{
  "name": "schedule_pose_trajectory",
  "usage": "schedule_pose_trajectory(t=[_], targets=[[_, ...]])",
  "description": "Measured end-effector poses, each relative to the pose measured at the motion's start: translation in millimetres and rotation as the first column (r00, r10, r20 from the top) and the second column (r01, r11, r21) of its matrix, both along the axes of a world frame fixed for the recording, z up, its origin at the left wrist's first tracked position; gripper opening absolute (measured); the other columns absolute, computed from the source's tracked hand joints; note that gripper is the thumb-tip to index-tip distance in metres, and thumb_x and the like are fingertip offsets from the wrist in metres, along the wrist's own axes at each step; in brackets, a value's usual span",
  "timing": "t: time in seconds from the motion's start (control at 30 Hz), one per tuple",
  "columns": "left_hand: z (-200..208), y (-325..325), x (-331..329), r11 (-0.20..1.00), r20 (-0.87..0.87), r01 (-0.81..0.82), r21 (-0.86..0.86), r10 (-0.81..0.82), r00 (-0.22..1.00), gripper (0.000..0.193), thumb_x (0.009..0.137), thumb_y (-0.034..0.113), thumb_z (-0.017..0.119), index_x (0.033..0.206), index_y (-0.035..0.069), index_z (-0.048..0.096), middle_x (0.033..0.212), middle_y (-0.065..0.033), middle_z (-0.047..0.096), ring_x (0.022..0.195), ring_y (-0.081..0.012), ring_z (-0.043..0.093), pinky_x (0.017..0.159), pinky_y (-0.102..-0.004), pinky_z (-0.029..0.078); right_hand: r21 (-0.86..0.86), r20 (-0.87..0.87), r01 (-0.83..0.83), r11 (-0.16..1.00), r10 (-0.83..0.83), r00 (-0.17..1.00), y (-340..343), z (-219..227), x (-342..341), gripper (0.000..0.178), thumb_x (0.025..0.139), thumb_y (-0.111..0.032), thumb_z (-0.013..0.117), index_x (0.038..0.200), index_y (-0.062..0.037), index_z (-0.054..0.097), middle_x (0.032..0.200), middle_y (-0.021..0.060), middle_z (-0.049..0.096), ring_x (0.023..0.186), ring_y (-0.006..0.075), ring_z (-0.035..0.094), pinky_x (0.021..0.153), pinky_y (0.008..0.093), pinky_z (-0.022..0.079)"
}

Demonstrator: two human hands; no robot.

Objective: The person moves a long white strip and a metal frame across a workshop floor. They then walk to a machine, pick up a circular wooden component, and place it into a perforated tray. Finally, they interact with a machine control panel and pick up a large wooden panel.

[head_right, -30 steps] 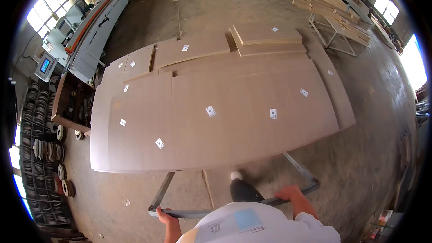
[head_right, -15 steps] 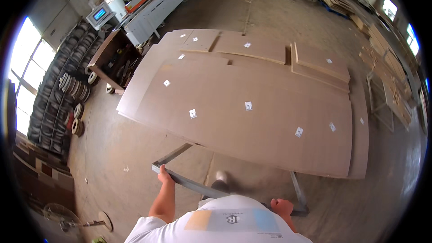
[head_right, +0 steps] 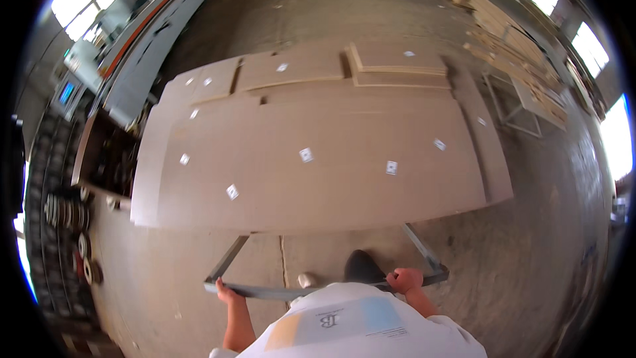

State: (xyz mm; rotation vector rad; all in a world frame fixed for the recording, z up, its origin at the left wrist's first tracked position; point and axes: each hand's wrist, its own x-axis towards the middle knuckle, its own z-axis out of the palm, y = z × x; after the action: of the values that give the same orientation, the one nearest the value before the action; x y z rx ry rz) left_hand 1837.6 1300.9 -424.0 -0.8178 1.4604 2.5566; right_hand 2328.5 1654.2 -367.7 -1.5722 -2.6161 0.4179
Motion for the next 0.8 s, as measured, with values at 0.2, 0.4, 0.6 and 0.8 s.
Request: schedule_pose_trajectory(t=[0.2,0.4,0.6,0.8], targets=[[10.0,15.3,-4.2,0.974,0.093,-0.044,-0.223,0.066,0.994,0.059,0.084,0.040,0.075,0.121,-0.005,0.062,0.117,-0.0177,0.065,0.099,-0.0341,0.064,0.092,-0.0512,0.054,-0.116,-0.035,0.074,0.990,-0.079,0.996,6.6,17.3,8.0,0.032,0.077,-0.049,0.069,0.067,-0.0185,0.073,0.072,0.0088,0.072,0.071,0.0352,0.069,0.063,0.0479,0.053],[44.6,37.9,0.1,0.991,0.077,0.006,-0.134,0.004,0.997,0.064,0.083,0.043,0.075,0.122,-0.006,0.063,0.122,-0.0176,0.066,0.101,-0.0339,0.065,0.091,-0.0518,0.054,-0.062,-0.023,-0.023,0.998,0.022,1.000,59.9,72.4,4.6,0.034,0.077,-0.049,0.069,0.065,-0.0179,0.071,0.069,0.0102,0.070,0.069,0.0356,0.069,0.062,0.0486,0.052],[127.4,104.3,20.9,0.946,0.182,-0.029,-0.324,0.092,0.979,0.059,0.082,0.043,0.076,0.107,-0.009,0.066,0.109,-0.0164,0.067,0.093,-0.0318,0.065,0.085,-0.0506,0.054,-0.084,0.010,-0.026,0.996,0.027,1.000,131.1,151.2,-6.0,0.034,0.077,-0.042,0.067,0.060,-0.0135,0.066,0.064,0.0121,0.067,0.064,0.0372,0.066,0.058,0.0496,0.051],[156.1,127.9,-5.3,0.913,0.205,-0.090,-0.397,0.184,0.961,0.050,0.081,0.035,0.078,0.099,-0.009,0.065,0.096,-0.0134,0.067,0.083,-0.0268,0.063,0.077,-0.0475,0.054,-0.053,0.048,-0.047,0.997,0.050,0.998,167.6,180.8,-32.5,0.034,0.077,-0.042,0.063,0.066,-0.0106,0.069,0.070,0.0158,0.067,0.068,0.0398,0.065,0.061,0.0506,0.051]])
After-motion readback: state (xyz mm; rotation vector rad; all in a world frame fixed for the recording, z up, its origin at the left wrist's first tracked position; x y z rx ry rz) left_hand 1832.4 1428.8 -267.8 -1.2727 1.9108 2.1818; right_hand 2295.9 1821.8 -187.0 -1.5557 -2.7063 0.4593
